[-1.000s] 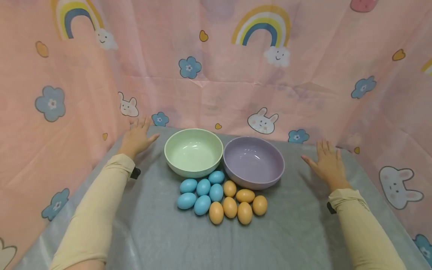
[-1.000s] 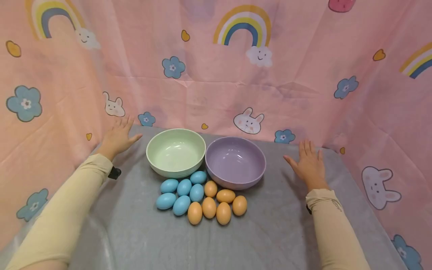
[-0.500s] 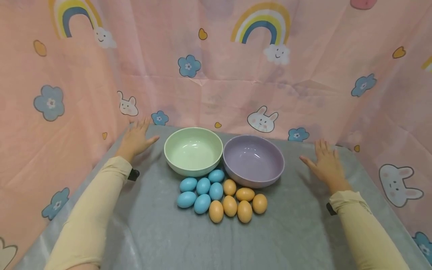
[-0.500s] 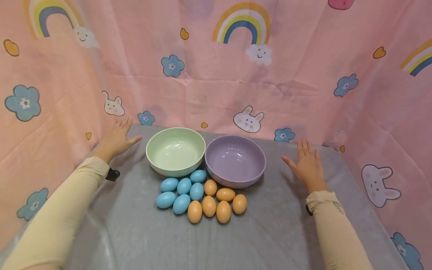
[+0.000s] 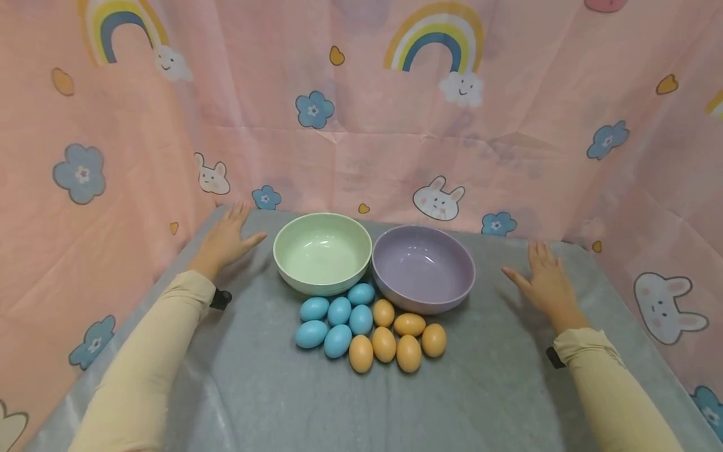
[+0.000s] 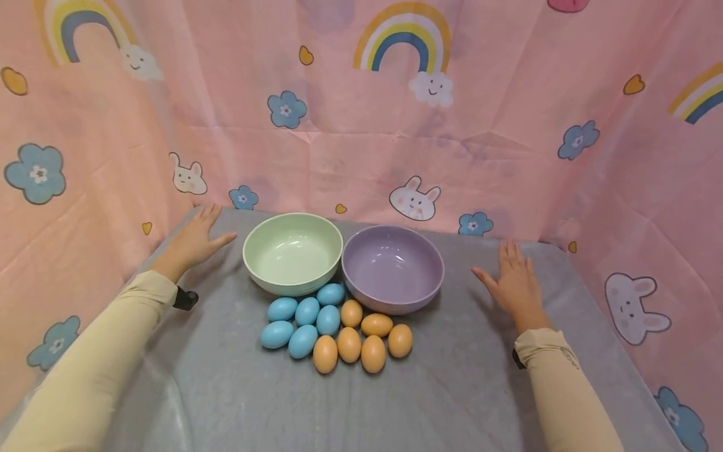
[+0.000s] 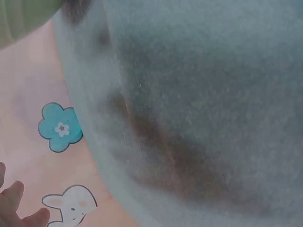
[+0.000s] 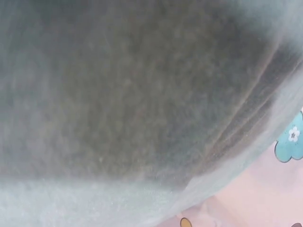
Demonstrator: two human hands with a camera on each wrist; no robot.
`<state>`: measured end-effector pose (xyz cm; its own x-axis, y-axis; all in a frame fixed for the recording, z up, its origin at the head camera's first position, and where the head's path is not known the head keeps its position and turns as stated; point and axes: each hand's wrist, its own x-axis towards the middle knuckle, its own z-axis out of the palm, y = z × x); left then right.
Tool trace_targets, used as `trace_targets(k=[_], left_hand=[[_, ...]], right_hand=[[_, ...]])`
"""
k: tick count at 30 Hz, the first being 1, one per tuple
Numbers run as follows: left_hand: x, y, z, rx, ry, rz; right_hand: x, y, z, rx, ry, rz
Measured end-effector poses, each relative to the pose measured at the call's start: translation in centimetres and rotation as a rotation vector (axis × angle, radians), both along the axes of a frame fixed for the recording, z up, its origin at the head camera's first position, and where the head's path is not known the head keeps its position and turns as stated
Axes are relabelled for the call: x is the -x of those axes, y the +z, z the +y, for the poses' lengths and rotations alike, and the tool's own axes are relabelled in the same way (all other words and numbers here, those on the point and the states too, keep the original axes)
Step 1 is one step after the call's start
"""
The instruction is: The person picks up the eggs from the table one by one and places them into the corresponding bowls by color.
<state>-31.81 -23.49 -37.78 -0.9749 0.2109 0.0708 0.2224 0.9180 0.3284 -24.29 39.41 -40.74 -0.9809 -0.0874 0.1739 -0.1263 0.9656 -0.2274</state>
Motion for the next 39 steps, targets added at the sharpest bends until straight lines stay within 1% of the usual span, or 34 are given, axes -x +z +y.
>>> trace_targets(k=[7, 15, 18, 21, 26, 30, 35, 39], left_hand=[[-0.6, -0.3, 0.0, -0.07, 0.013, -0.043], [-1.1, -0.5, 0.4, -0.16, 0.033, -0.041], [-1.4, -0.6, 0.7, -0.194, 0.044, -0.063], [-1.8, -0.7, 0.9, -0.217, 0.052, -0.085], [-2.2, -1.0, 1.3, -0.252, 0.06, -0.121], [-2.4, -1.3, 1.8, -0.291, 0.057, -0.129], [-2.6, -1.8, 2.1, -0.335, 0.052, -0.153], [-2.8, -2.1, 2.4, -0.376, 0.059, -0.175]], right_hand=[[-0.2, -0.3, -0.5, 0.046, 0.021, -0.006], [-0.5, -0.3, -1.7, 0.091, 0.027, -0.003], [-0.8, -0.3, -2.1, 0.104, 0.029, -0.011], [-1.0, -0.3, -2.6, 0.107, 0.048, -0.015], [-1.7, -0.2, -3.2, 0.136, 0.073, -0.026], [-2.4, -0.2, -3.7, 0.184, 0.075, -0.035], [-3.1, -0.3, -4.3, 0.237, 0.074, -0.068], [-3.6, -0.1, -4.7, 0.267, 0.07, -0.078]])
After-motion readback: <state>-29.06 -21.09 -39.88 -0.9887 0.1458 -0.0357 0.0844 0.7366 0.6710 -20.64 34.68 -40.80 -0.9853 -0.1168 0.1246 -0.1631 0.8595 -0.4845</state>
